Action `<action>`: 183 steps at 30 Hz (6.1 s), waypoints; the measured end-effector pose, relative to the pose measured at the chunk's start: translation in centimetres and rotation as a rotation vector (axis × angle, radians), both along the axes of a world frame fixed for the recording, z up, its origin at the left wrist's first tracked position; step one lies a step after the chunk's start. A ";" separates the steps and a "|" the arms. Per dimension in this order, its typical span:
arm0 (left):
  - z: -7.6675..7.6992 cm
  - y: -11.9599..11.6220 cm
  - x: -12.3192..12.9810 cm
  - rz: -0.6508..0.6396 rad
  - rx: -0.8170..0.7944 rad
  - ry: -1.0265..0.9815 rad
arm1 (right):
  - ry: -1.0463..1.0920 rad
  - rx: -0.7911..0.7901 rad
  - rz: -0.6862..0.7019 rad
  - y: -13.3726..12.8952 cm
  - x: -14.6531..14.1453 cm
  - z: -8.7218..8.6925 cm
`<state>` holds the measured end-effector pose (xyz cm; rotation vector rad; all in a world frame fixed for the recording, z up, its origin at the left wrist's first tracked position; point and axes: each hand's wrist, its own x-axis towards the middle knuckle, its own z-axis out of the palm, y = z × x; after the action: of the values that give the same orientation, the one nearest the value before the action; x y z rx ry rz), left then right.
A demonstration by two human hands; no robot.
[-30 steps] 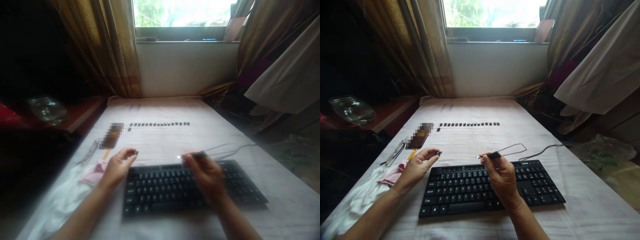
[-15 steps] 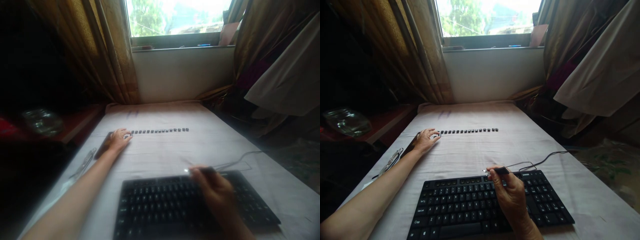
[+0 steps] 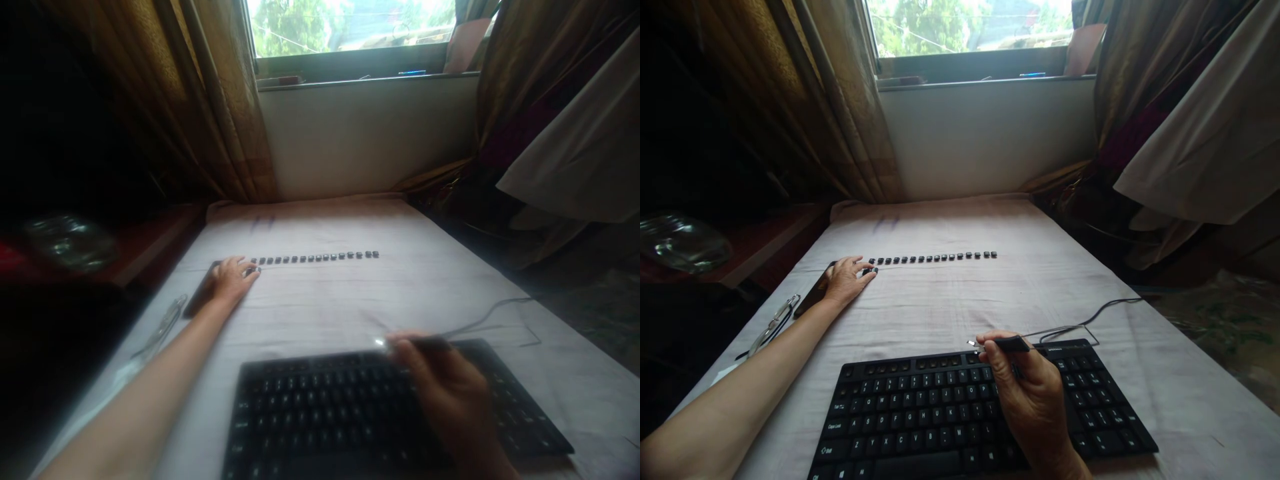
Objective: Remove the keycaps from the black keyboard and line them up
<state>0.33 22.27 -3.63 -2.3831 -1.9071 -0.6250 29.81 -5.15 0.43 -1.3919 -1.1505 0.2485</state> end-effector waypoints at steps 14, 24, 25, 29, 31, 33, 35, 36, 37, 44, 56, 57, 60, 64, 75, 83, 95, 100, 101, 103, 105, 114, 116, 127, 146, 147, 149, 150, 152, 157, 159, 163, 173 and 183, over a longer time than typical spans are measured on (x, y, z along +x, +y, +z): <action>-0.2 0.6 -0.4 -0.048 -0.022 0.033 | 0.034 -0.013 0.035 0.3 -0.2 0.5; 0.0 0.5 -0.3 -0.036 -0.045 0.020 | 0.086 -0.064 0.005 0.2 -0.3 1.1; 0.0 0.5 -0.3 -0.037 -0.044 0.016 | 0.095 -0.083 -0.003 0.2 -0.4 1.2; 0.1 0.6 -0.3 -0.040 -0.043 -0.009 | 0.165 -0.126 -0.038 0.2 -0.6 1.6; 0.2 0.5 -0.3 -0.045 -0.042 -0.030 | 0.208 -0.142 -0.038 0.3 -0.6 1.5; 0.5 0.2 -0.2 -0.055 -0.040 -0.058 | 0.241 -0.161 -0.011 0.4 -0.4 1.2; 0.9 -0.4 0.0 -0.070 -0.032 -0.095 | 0.266 -0.173 0.028 0.5 -0.2 0.8; 1.1 -0.9 0.1 -0.081 -0.026 -0.117 | 0.275 -0.183 0.048 0.6 0.0 0.6; 1.4 -1.6 0.3 -0.095 -0.019 -0.143 | 0.284 -0.194 0.064 0.6 0.1 0.4; 1.8 -10.4 0.5 -0.226 -0.092 -0.362 | 0.332 -0.237 0.062 0.7 0.5 -0.6; -0.2 -20.9 -2.6 0.039 -0.446 -0.996 | 0.435 -0.391 0.161 0.6 -0.8 1.6; -0.2 -21.2 -2.6 0.045 -0.456 -1.012 | 0.434 -0.388 0.147 0.6 -0.8 1.7; -0.3 -21.7 -2.5 0.046 -0.450 -1.003 | 0.411 -0.382 0.114 0.6 -0.8 1.9; -0.2 -21.7 -2.2 0.025 -0.450 -1.008 | 0.410 -0.422 0.207 0.7 -1.7 2.3; 0.2 -20.9 -3.2 0.030 -0.473 -1.041 | 0.547 -0.596 0.450 3.5 -3.7 1.5; 0.2 -20.4 -4.6 0.029 -0.432 -0.846 | 0.793 -0.505 0.308 3.3 -2.5 -0.1; 0.0 -20.8 -4.4 -0.065 -0.348 -0.627 | 1.078 -0.389 0.283 3.6 -1.0 -1.0; -0.1 -21.0 -4.6 -0.058 -0.350 -0.624 | 1.362 -0.314 0.131 4.2 0.5 0.1; -0.1 -21.0 -4.6 -0.056 -0.352 -0.627 | 1.388 -0.302 0.097 4.3 0.8 0.3; -0.1 -21.0 -4.6 -0.052 -0.362 -0.642 | 1.376 -0.285 0.045 4.4 0.8 0.3; -0.1 -21.0 -4.6 -0.048 -0.374 -0.655 | 1.283 -0.285 0.062 4.2 0.4 0.2; -0.5 -20.8 -4.9 -0.048 -0.419 -0.657 | 1.171 -0.441 0.306 5.5 -3.1 0.5; -0.5 -20.8 -4.9 -0.046 -0.416 -0.646 | 1.290 -0.488 0.277 6.2 -3.0 0.8; -0.5 -20.7 -4.9 -0.059 -0.409 -0.626 | 0.857 -0.424 0.406 6.6 -4.9 0.9; 0.3 -20.7 -4.6 -0.059 -0.406 -0.606 | -0.179 -0.354 0.853 6.3 -9.8 0.6; 0.2 -20.7 -4.6 -0.061 -0.408 -0.604 | -0.229 -0.331 0.858 6.3 -9.8 0.6; 0.1 -20.7 -4.6 -0.064 -0.412 -0.603 | -0.333 -0.295 0.857 6.2 -10.0 0.8; 0.0 -20.7 -4.7 -0.064 -0.411 -0.603 | -0.380 -0.284 0.853 6.1 -10.1 0.8; 0.0 -20.7 -4.7 -0.063 -0.403 -0.601 | -0.456 -0.282 0.845 6.1 -10.5 1.0; 0.2 -20.8 -4.5 -0.073 -0.396 -0.596 | -0.581 -0.335 0.832 6.2 -11.3 1.2; 0.3 -20.8 -4.5 -0.081 -0.388 -0.592 | -0.602 -0.349 0.821 6.3 -11.4 1.2; 0.5 -20.9 -4.4 -0.153 -0.327 -0.534 | -0.563 -0.362 0.858 6.3 -11.0 1.0; 0.0 -22.4 -4.5 -0.473 -0.337 -0.170 | -0.399 -0.229 0.772 5.5 -10.5 -1.6; -0.7 -23.2 -5.4 -0.545 -0.429 -0.064 | -0.059 -0.204 0.708 5.0 -10.9 -2.1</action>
<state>-5.04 -0.89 -4.37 -3.2332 -1.5218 -0.3220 18.96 -0.12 -1.65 -1.1189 -1.6763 0.8487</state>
